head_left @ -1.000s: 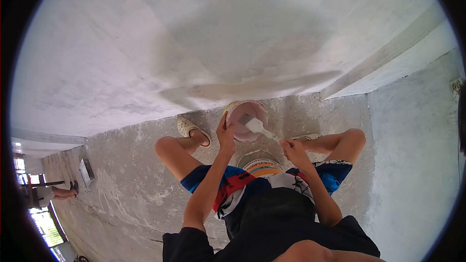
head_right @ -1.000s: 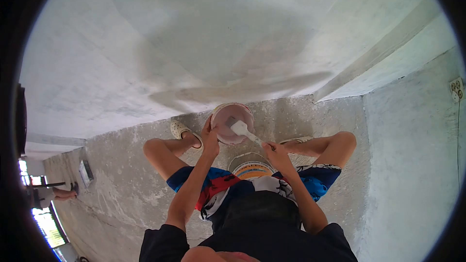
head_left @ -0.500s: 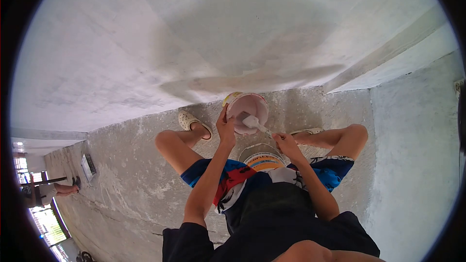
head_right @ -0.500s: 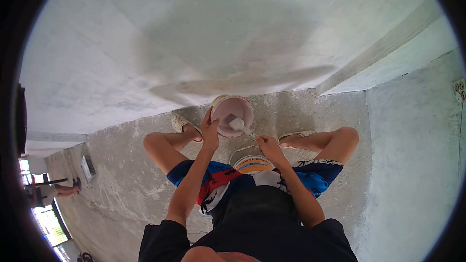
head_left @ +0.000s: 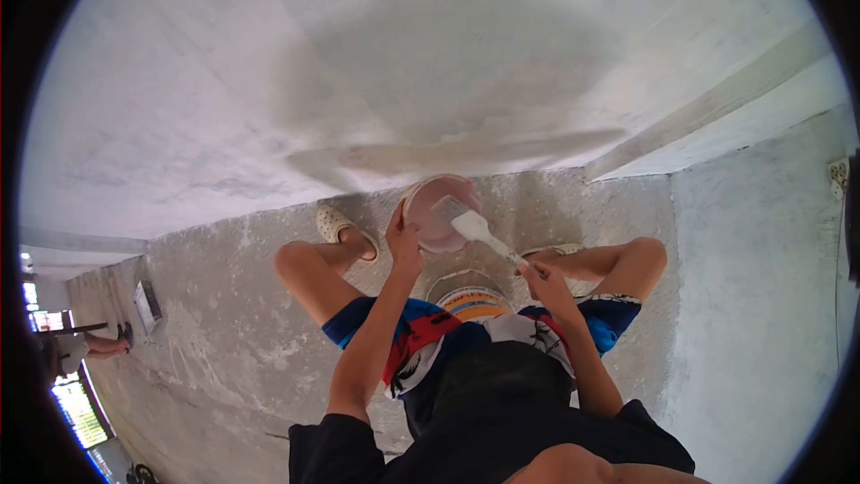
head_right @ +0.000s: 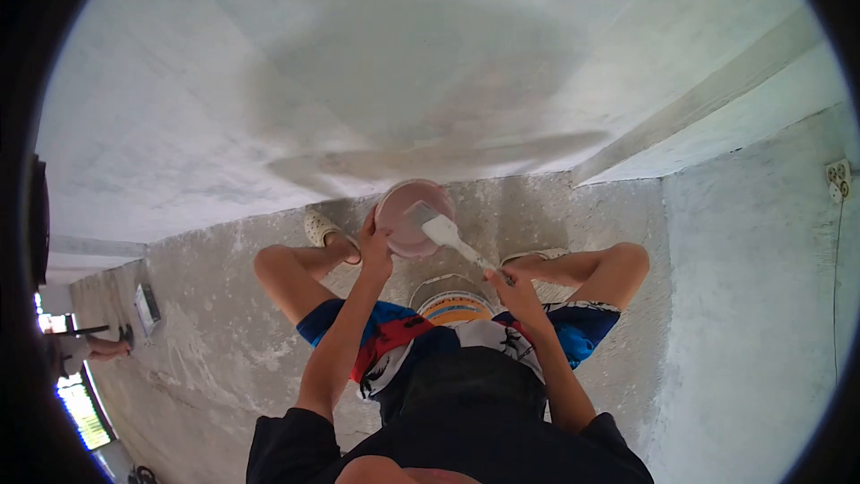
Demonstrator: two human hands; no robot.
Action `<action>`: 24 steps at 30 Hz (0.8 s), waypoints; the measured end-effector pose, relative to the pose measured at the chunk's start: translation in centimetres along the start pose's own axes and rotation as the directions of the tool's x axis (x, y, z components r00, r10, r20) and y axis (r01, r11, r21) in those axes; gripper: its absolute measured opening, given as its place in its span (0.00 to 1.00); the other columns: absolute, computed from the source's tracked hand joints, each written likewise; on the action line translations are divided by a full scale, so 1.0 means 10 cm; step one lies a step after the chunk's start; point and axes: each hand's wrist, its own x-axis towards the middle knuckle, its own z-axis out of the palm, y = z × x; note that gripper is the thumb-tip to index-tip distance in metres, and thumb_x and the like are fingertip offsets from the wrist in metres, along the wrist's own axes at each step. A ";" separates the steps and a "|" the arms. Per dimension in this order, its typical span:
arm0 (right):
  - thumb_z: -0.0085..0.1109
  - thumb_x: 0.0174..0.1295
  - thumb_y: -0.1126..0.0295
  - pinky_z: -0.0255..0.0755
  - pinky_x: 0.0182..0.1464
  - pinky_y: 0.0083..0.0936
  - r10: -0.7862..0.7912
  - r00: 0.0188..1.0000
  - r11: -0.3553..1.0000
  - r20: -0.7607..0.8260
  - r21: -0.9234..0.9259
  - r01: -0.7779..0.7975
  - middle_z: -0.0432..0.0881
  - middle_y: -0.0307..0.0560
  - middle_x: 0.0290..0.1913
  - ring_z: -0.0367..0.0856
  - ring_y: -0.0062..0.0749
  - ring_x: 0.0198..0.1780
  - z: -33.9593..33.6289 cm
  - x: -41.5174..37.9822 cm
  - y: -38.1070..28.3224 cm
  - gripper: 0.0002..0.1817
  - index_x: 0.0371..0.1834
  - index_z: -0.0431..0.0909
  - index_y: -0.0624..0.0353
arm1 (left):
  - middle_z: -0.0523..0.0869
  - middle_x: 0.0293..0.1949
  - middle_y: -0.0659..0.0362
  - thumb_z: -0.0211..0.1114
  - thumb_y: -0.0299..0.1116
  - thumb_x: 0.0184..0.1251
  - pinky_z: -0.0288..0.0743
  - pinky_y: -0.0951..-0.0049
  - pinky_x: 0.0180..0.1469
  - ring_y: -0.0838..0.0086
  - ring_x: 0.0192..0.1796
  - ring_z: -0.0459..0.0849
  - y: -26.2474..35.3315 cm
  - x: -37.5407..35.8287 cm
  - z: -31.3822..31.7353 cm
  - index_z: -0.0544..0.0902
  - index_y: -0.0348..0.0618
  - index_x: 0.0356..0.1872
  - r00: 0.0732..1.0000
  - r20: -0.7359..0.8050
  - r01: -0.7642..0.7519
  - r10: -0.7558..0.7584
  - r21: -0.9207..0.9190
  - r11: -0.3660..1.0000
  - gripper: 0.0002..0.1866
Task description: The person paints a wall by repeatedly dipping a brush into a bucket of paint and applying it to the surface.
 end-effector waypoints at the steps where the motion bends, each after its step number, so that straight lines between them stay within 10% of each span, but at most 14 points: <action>1: 0.56 0.71 0.56 0.48 0.22 0.17 0.003 1.000 1.000 -0.010 0.007 -0.003 0.61 0.27 0.18 0.56 0.11 0.20 -0.04 -0.03 -0.01 0.19 0.40 0.82 0.64 | 0.76 0.63 0.54 0.47 0.10 0.51 0.68 0.75 0.61 0.69 0.62 0.75 -0.03 0.02 0.00 0.70 0.35 0.68 1.000 0.017 0.000 0.000 -0.009 1.000 0.37; 24: 0.50 0.72 0.56 0.47 0.21 0.15 -0.181 0.947 0.892 -0.265 0.362 0.272 0.57 0.27 0.16 0.52 0.11 0.17 -0.08 0.09 -1.08 0.20 0.45 0.80 0.66 | 0.78 0.60 0.52 0.47 0.10 0.45 0.74 0.78 0.52 0.68 0.57 0.79 -0.03 -0.02 -0.04 0.68 0.33 0.69 1.000 0.004 0.014 -0.015 0.075 0.997 0.40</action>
